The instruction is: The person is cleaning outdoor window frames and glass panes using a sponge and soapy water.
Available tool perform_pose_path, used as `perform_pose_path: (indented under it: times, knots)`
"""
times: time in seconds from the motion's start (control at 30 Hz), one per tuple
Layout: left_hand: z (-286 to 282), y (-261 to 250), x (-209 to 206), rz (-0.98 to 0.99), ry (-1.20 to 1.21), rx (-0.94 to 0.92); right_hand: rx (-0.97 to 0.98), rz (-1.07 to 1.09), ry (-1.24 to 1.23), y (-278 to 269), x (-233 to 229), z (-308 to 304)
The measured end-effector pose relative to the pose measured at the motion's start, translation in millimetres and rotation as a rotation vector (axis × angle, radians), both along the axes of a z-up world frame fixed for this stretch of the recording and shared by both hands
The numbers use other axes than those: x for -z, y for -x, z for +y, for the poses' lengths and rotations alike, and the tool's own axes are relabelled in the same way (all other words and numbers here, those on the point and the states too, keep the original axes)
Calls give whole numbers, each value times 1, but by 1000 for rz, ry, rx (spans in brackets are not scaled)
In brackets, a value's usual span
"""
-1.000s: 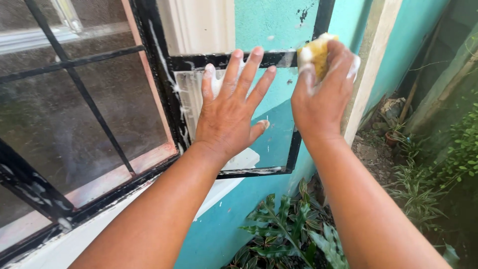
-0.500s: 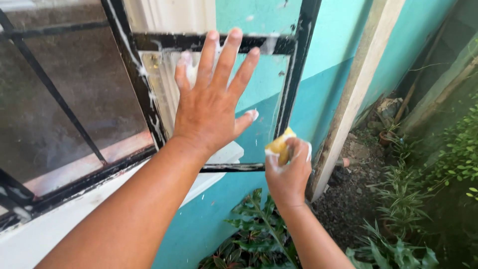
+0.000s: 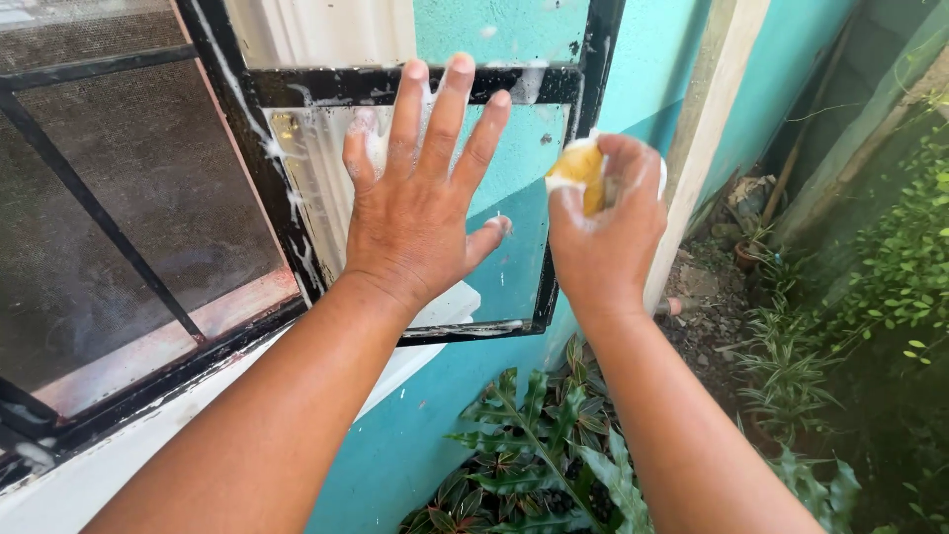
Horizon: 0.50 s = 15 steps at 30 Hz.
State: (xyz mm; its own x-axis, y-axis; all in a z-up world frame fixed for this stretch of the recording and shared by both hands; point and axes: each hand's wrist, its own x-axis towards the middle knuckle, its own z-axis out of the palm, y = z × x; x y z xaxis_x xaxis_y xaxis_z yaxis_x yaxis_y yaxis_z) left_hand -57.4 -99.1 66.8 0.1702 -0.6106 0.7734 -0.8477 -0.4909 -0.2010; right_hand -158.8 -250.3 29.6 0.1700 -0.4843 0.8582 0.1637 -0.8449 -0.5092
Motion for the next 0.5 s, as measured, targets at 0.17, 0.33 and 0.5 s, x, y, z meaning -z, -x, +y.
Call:
perform_pose_path:
  times: [0.17, 0.33, 0.5]
  knots:
    - [1, -1, -1, 15, -16, -36, 5, 88, -89, 8, 48, 11]
    - [-2, 1, -1, 17, -11, -32, 85, 324, -226, 18, 123, 15]
    - [-1, 4, -2, 38, -40, -59, -7, 247, -232, 16, 98, 9]
